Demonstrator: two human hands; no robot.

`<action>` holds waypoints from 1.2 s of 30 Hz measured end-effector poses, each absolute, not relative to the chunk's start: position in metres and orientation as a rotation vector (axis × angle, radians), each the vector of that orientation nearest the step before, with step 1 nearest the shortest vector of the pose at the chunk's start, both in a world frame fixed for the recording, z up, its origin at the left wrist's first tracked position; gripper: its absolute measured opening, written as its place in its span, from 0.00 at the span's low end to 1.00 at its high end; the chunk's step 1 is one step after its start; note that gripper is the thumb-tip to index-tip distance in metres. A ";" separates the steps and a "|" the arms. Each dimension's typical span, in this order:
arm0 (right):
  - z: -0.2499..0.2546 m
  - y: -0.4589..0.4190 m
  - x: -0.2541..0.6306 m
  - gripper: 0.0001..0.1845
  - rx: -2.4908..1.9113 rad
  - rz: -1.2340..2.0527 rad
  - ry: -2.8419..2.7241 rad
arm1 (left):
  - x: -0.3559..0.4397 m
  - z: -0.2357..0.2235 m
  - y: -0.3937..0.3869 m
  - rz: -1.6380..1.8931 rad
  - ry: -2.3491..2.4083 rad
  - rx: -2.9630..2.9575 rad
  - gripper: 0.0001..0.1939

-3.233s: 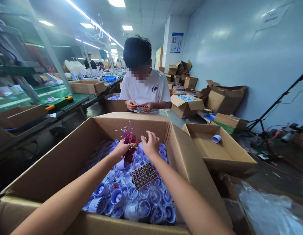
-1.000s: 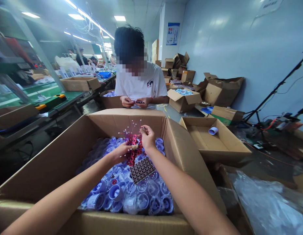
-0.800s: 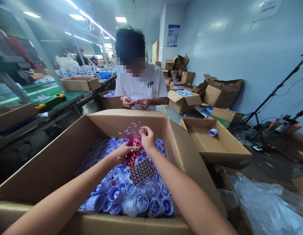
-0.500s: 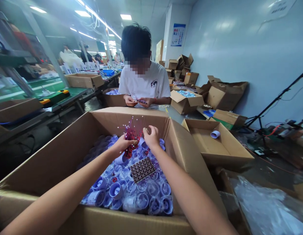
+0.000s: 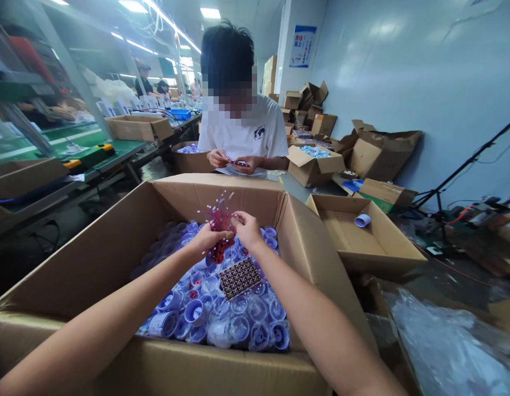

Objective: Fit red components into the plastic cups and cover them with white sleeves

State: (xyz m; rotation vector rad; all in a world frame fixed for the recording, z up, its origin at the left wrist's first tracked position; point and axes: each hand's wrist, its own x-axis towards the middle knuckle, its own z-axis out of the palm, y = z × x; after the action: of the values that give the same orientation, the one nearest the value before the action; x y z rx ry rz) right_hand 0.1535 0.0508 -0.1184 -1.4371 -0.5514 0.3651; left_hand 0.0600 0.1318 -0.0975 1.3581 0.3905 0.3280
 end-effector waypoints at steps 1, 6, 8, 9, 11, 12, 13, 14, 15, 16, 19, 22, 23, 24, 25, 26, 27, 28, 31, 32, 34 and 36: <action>-0.118 0.050 0.152 0.08 -1.484 0.308 -0.574 | 0.061 -0.099 0.131 0.331 0.397 1.349 0.17; -0.108 0.044 0.138 0.09 -1.696 0.095 -0.709 | 0.064 -0.100 0.131 0.339 0.412 1.304 0.14; -0.104 0.041 0.136 0.13 -1.764 0.022 -0.772 | 0.064 -0.098 0.132 0.328 0.420 1.279 0.15; -0.103 0.040 0.136 0.14 -1.794 -0.011 -0.794 | 0.064 -0.096 0.132 0.318 0.435 1.268 0.15; -0.102 0.038 0.140 0.15 -1.833 -0.072 -0.814 | 0.063 -0.094 0.134 0.305 0.481 1.253 0.14; -0.102 0.037 0.143 0.14 -1.845 -0.108 -0.814 | 0.063 -0.094 0.135 0.306 0.504 1.247 0.14; -0.102 0.037 0.146 0.12 -1.853 -0.145 -0.805 | 0.063 -0.094 0.136 0.318 0.523 1.240 0.13; -0.103 0.037 0.149 0.11 -1.861 -0.178 -0.785 | 0.063 -0.094 0.137 0.333 0.535 1.231 0.13; -0.104 0.037 0.152 0.11 -1.868 -0.196 -0.758 | 0.063 -0.094 0.137 0.343 0.537 1.222 0.14; -0.105 0.038 0.153 0.10 -1.873 -0.180 -0.734 | 0.063 -0.094 0.137 0.342 0.532 1.212 0.14; -0.108 0.041 0.152 0.13 -1.808 0.144 -0.750 | 0.063 -0.095 0.137 0.316 0.489 1.173 0.15; -0.110 0.044 0.145 0.17 -1.601 0.485 -0.812 | 0.064 -0.094 0.137 0.343 0.463 1.101 0.15; -0.109 0.044 0.142 0.16 -1.532 0.527 -0.804 | 0.064 -0.093 0.138 0.351 0.467 1.074 0.14; -0.109 0.044 0.141 0.14 -1.476 0.541 -0.785 | 0.063 -0.091 0.139 0.352 0.476 1.053 0.14; -0.108 0.045 0.140 0.13 -1.432 0.540 -0.756 | 0.063 -0.090 0.139 0.347 0.484 1.041 0.14; -0.108 0.045 0.140 0.12 -1.402 0.535 -0.726 | 0.063 -0.088 0.140 0.337 0.487 1.039 0.13; -0.107 0.045 0.140 0.12 -1.382 0.526 -0.698 | 0.062 -0.086 0.140 0.326 0.485 1.046 0.13; -0.107 0.045 0.141 0.11 -1.370 0.513 -0.675 | 0.062 -0.085 0.141 0.311 0.477 1.057 0.13; -0.111 0.048 0.145 0.08 -1.384 0.454 -0.646 | 0.061 -0.083 0.140 0.270 0.428 1.073 0.13; -0.113 0.049 0.146 0.07 -1.412 0.419 -0.647 | 0.061 -0.083 0.139 0.264 0.412 1.071 0.13; -0.116 0.050 0.146 0.06 -1.486 0.333 -0.681 | 0.062 -0.084 0.138 0.260 0.399 1.076 0.13; -0.117 0.049 0.146 0.06 -1.552 0.265 -0.741 | 0.062 -0.085 0.137 0.253 0.406 1.088 0.13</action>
State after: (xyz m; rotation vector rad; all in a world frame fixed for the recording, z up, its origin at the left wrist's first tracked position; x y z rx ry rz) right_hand 0.1455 0.0494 -0.1173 -1.5519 -0.7405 0.2653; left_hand 0.0617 0.1374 -0.0852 1.0884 0.4058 0.2534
